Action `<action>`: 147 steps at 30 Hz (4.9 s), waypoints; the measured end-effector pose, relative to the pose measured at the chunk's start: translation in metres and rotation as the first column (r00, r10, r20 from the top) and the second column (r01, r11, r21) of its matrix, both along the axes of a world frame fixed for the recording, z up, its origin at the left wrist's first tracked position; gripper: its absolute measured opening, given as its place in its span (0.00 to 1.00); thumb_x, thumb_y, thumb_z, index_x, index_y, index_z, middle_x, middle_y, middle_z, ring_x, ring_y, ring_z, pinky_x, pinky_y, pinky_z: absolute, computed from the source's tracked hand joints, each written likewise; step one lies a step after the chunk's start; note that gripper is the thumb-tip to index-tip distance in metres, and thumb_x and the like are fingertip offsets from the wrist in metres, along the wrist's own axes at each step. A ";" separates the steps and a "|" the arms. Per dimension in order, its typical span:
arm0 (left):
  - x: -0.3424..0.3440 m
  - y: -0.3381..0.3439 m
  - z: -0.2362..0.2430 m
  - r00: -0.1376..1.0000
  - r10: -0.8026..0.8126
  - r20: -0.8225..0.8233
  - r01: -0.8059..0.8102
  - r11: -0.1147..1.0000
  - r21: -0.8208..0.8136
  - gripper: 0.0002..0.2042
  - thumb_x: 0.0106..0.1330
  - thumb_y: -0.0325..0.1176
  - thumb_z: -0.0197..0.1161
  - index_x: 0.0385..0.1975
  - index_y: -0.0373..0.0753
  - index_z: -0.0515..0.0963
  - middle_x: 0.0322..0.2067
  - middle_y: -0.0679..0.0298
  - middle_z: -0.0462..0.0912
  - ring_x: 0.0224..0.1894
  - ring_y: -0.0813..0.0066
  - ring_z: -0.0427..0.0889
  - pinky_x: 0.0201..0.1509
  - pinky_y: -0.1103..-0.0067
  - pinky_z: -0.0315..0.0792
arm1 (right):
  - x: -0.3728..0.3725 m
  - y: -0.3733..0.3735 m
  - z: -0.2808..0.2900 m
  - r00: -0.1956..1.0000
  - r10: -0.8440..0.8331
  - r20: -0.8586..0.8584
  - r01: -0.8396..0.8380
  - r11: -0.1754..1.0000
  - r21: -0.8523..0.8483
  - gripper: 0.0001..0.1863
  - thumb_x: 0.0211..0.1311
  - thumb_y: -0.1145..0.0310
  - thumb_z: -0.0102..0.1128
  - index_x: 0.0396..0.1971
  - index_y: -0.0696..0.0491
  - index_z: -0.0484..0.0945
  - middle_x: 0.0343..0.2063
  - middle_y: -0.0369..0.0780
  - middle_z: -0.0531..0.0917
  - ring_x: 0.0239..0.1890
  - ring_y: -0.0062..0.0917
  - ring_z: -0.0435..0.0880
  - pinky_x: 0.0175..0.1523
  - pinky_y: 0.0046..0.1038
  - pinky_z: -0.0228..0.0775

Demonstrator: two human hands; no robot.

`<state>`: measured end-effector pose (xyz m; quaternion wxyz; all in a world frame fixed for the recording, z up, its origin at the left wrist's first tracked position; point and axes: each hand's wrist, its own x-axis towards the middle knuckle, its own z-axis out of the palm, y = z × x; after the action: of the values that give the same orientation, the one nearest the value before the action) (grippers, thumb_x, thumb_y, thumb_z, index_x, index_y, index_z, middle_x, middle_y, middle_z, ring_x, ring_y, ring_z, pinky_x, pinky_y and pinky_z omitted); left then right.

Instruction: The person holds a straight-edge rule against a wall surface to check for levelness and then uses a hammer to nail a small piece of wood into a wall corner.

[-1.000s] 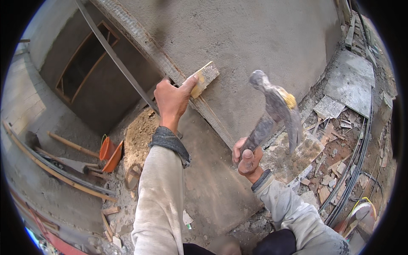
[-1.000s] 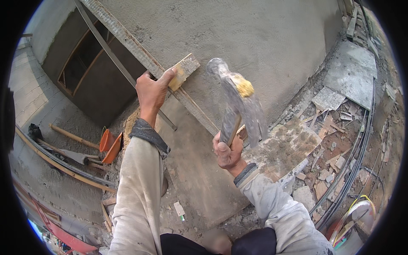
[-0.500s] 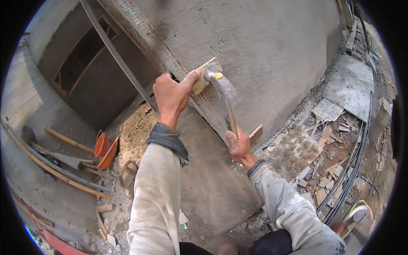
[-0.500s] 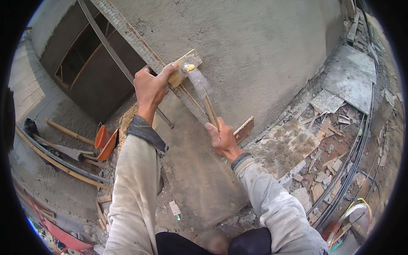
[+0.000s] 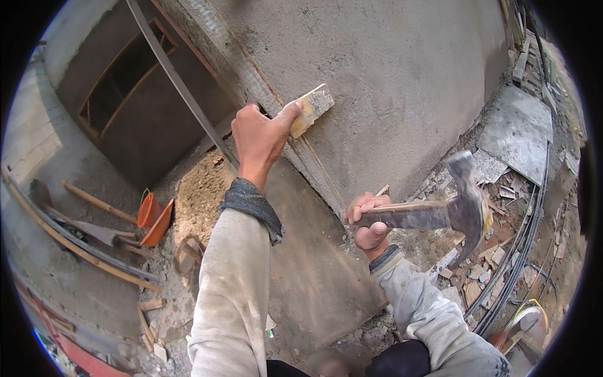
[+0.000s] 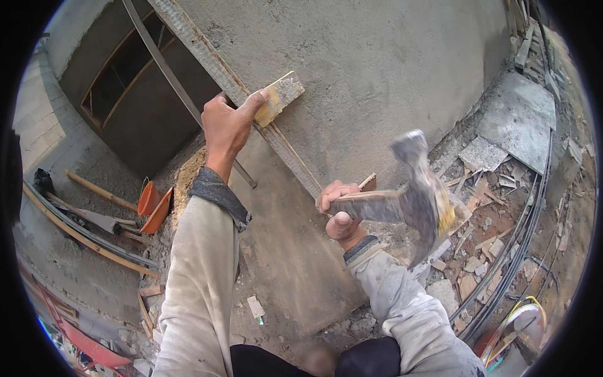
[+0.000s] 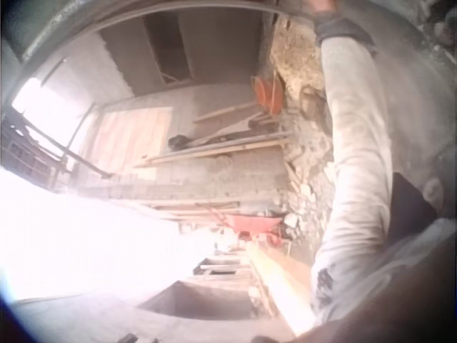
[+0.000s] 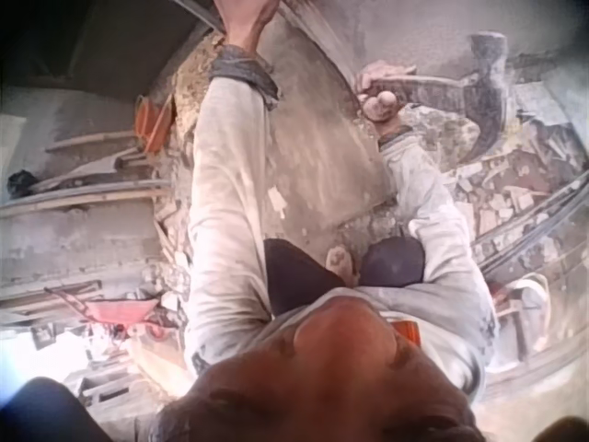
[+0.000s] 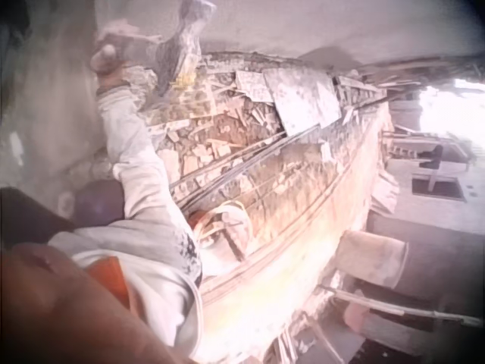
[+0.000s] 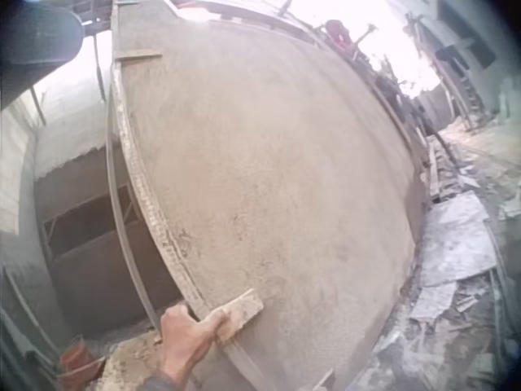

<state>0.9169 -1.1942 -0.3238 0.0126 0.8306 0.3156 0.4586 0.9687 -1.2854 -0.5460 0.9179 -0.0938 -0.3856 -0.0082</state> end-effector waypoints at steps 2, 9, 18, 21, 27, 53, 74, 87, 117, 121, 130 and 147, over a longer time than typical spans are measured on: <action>0.000 -0.001 0.001 1.000 0.006 0.004 -0.006 1.000 -0.019 0.30 0.42 0.55 0.69 0.08 0.30 0.66 0.09 0.57 0.68 0.14 0.72 0.66 0.19 0.70 0.65 | 0.005 0.014 -0.006 0.998 -0.048 0.049 0.058 0.971 -0.234 0.26 0.62 0.42 0.47 0.26 0.54 0.67 0.14 0.32 0.68 0.18 0.16 0.69 0.23 0.21 0.65; 0.001 -0.002 0.000 1.000 0.007 -0.013 -0.007 1.000 0.009 0.30 0.42 0.55 0.69 0.08 0.30 0.66 0.09 0.57 0.69 0.14 0.73 0.66 0.20 0.71 0.65 | 0.006 0.001 -0.009 0.998 0.027 0.049 -0.026 0.999 -0.020 0.27 0.59 0.40 0.50 0.26 0.54 0.64 0.13 0.33 0.66 0.12 0.16 0.65 0.15 0.19 0.59; 0.001 0.000 -0.002 1.000 -0.018 0.002 0.018 1.000 0.004 0.29 0.42 0.55 0.69 0.08 0.31 0.67 0.09 0.57 0.69 0.14 0.73 0.66 0.20 0.70 0.65 | 0.004 -0.002 -0.010 0.999 0.043 -0.028 -0.049 0.969 -0.242 0.27 0.62 0.42 0.47 0.24 0.55 0.65 0.12 0.32 0.67 0.13 0.14 0.66 0.18 0.18 0.60; 0.003 -0.003 -0.001 0.999 -0.033 0.014 0.034 0.999 -0.025 0.29 0.42 0.54 0.69 0.08 0.31 0.66 0.09 0.57 0.69 0.14 0.73 0.66 0.20 0.70 0.65 | 0.009 0.013 -0.011 0.999 0.012 0.035 -0.005 0.977 -0.212 0.27 0.62 0.42 0.47 0.25 0.55 0.66 0.13 0.32 0.67 0.12 0.14 0.65 0.17 0.18 0.61; 0.003 0.003 -0.001 1.000 -0.016 -0.015 0.017 1.000 0.015 0.29 0.43 0.55 0.69 0.10 0.31 0.68 0.10 0.61 0.69 0.14 0.76 0.67 0.20 0.74 0.66 | 0.003 0.002 -0.001 0.997 0.055 -0.053 -0.065 0.975 -0.214 0.25 0.62 0.44 0.48 0.25 0.54 0.66 0.14 0.32 0.67 0.14 0.15 0.67 0.19 0.19 0.62; -0.005 0.006 0.005 0.987 -0.159 -0.035 0.146 0.962 -0.231 0.32 0.43 0.55 0.70 0.28 0.22 0.77 0.23 0.54 0.80 0.26 0.71 0.79 0.33 0.76 0.73 | 0.007 -0.078 -0.049 0.968 0.251 -0.005 -0.198 0.751 -0.629 0.22 0.62 0.49 0.51 0.26 0.56 0.68 0.14 0.33 0.70 0.15 0.15 0.69 0.21 0.17 0.61; -0.013 0.003 0.029 0.919 -0.336 0.208 0.378 0.901 -0.211 0.16 0.57 0.36 0.67 0.33 0.26 0.78 0.26 0.63 0.80 0.27 0.82 0.78 0.31 0.86 0.74 | 0.033 -0.076 0.054 0.910 0.403 -0.094 -0.337 0.591 -0.732 0.34 0.66 0.64 0.44 0.68 0.48 0.42 0.22 0.35 0.70 0.11 0.15 0.67 0.15 0.19 0.64; -0.016 0.004 0.027 0.911 -0.343 0.228 0.387 0.902 -0.190 0.14 0.58 0.36 0.66 0.30 0.28 0.78 0.24 0.66 0.78 0.25 0.83 0.76 0.28 0.87 0.71 | 0.033 -0.078 0.060 0.861 0.497 -0.110 -0.407 0.544 -0.734 0.33 0.66 0.67 0.44 0.68 0.46 0.42 0.21 0.35 0.68 0.10 0.15 0.66 0.13 0.20 0.63; -0.026 0.004 -0.013 0.859 -0.354 0.371 0.484 0.798 -0.359 0.16 0.58 0.38 0.66 0.38 0.29 0.78 0.29 0.62 0.81 0.31 0.78 0.80 0.35 0.82 0.77 | 0.000 -0.175 -0.094 0.896 0.324 -0.303 -0.384 0.227 -0.895 0.24 0.53 0.72 0.52 0.54 0.57 0.67 0.17 0.36 0.72 0.12 0.17 0.70 0.18 0.21 0.63; -0.046 0.015 -0.060 0.912 -0.304 0.275 0.406 0.764 -0.502 0.14 0.59 0.39 0.65 0.31 0.31 0.80 0.26 0.61 0.81 0.28 0.78 0.80 0.36 0.81 0.76 | 0.000 -0.170 -0.122 0.920 0.234 0.316 0.237 0.309 -0.921 0.31 0.48 0.70 0.54 0.58 0.52 0.67 0.26 0.43 0.79 0.22 0.29 0.78 0.29 0.29 0.71; -0.130 0.012 -0.251 0.941 -0.243 -0.236 0.063 0.810 -0.583 0.11 0.55 0.35 0.64 0.30 0.32 0.81 0.25 0.57 0.83 0.28 0.75 0.80 0.36 0.79 0.73 | -0.038 -0.177 -0.120 0.603 0.540 0.587 0.694 0.006 -0.720 0.28 0.46 0.64 0.61 0.53 0.43 0.73 0.32 0.43 0.76 0.29 0.40 0.79 0.35 0.38 0.73; -0.056 -0.035 -0.296 0.923 -0.354 0.151 0.325 0.506 -0.799 0.18 0.59 0.27 0.55 0.49 0.25 0.71 0.45 0.49 0.79 0.48 0.66 0.78 0.51 0.78 0.70 | -0.023 -0.207 -0.124 0.874 0.410 0.261 0.327 -0.099 -0.940 0.16 0.57 0.64 0.55 0.42 0.58 0.72 0.30 0.48 0.76 0.26 0.38 0.78 0.29 0.34 0.70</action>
<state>0.8608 -1.2293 -0.6195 0.4753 0.7838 0.3212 0.2380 0.9457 -1.4928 -0.6696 0.4071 -0.7232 -0.4779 0.2877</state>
